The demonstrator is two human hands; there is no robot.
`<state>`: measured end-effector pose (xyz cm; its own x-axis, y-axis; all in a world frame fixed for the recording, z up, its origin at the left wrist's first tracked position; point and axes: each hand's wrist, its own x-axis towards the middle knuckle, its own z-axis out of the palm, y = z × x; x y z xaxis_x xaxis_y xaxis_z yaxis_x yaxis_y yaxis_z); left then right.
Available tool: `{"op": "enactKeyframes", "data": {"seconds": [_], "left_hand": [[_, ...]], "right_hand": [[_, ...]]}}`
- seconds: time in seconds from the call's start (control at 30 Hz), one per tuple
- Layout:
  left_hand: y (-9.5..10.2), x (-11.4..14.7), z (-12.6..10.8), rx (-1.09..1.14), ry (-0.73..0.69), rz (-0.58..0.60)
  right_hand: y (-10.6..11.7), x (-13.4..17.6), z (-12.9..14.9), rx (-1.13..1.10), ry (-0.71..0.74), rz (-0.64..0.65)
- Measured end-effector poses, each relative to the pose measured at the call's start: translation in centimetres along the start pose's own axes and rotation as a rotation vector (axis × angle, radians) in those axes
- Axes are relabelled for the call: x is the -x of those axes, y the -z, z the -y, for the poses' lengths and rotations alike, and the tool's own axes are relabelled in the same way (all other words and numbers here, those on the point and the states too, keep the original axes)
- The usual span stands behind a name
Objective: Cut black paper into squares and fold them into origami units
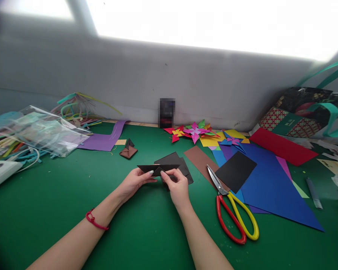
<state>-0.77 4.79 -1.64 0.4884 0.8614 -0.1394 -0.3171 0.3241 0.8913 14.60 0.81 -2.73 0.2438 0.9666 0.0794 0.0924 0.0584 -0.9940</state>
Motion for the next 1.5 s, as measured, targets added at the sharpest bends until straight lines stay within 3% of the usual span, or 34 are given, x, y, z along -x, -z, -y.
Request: {"op": "enactKeyframes", "data": {"seconds": [0.5, 0.93, 1.5], "left_hand": [[0.33, -0.22, 0.17, 0.000, 0.020, -0.069], [0.33, -0.05, 0.45, -0.027, -0.005, 0.025], [0.45, -0.14, 0.63, -0.001, -0.006, 0.043]], "right_hand": [[-0.22, -0.11, 0.35, 0.009, 0.025, 0.039], [0.04, -0.05, 0.18, 0.006, -0.012, 0.008], [-0.63, 0.59, 0.53, 0.148, 0.103, -0.145]]}}
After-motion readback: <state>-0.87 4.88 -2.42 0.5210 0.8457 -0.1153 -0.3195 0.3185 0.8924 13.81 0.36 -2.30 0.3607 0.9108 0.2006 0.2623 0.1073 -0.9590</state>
